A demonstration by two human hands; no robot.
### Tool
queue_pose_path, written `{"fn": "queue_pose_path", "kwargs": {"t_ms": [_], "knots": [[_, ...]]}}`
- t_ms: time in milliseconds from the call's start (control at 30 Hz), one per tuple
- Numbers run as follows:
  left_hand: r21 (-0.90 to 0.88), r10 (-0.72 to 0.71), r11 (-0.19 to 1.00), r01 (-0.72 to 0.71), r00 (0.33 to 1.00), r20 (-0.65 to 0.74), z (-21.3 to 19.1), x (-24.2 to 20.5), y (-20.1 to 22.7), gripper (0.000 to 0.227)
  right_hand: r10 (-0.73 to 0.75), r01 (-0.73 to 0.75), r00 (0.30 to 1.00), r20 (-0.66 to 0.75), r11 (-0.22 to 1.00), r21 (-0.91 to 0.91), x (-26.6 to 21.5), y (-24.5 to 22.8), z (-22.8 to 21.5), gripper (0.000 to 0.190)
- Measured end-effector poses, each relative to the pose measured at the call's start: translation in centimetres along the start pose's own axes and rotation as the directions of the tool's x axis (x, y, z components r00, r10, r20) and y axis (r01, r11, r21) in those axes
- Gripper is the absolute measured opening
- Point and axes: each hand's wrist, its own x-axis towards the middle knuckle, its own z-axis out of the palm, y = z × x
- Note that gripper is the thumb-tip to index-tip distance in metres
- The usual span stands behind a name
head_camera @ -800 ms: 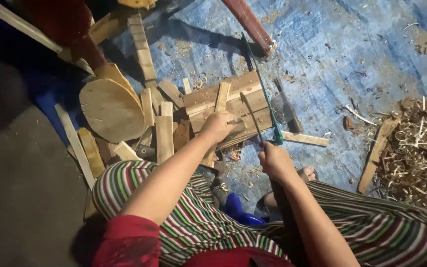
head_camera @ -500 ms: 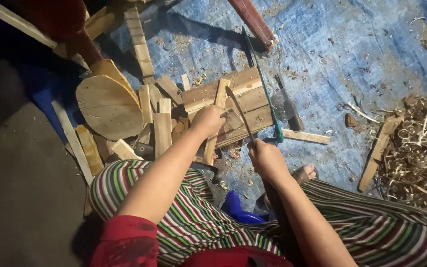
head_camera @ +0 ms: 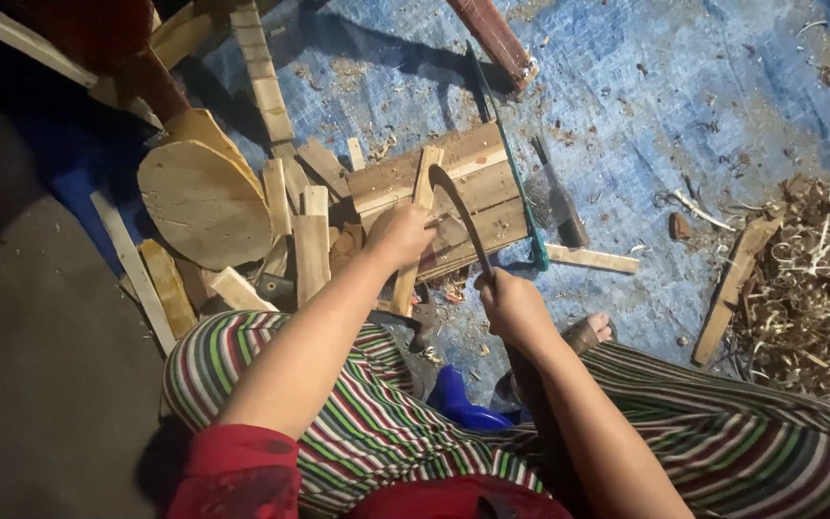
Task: Shaping a wooden component using a drawknife while seated on the floor.
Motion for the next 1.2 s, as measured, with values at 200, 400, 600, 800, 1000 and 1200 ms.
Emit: {"fn": "queue_pose_path", "kwargs": {"t_ms": [200,400,600,800,1000,1200], "knots": [[-0.037,0.002,0.999,-0.003,1.000,-0.010,-2.9,-2.8,2.1,0.031,-0.043,0.043,0.998,-0.038,0.999,-0.004,2.4,3.6,3.8,0.027],[-0.023,-0.031,0.999,0.031,0.999,0.007,-2.5,-2.5,2.1,0.028,-0.097,0.094,0.994,-0.043,0.994,-0.047,1.0,2.3,1.9,0.026],[-0.064,-0.013,0.998,0.013,1.000,0.003,-2.4,-2.6,1.8,0.031,-0.115,0.111,0.988,-0.106,0.993,-0.038,3.2,5.6,5.7,0.025],[-0.057,-0.048,0.997,0.049,0.999,0.025,-2.6,-2.8,1.8,0.028,-0.137,0.132,0.986,-0.099,0.990,-0.052,1.9,4.5,3.9,0.022],[-0.018,-0.099,0.995,0.100,0.995,0.022,-2.3,-2.6,2.0,0.029,-0.092,0.085,0.992,-0.092,0.993,-0.079,2.4,4.8,4.9,0.020],[-0.040,-0.068,0.997,0.070,0.996,0.050,-3.9,-4.0,3.6,0.036,-0.101,0.090,0.988,-0.118,0.992,-0.091,2.7,6.1,5.1,0.021]]}}
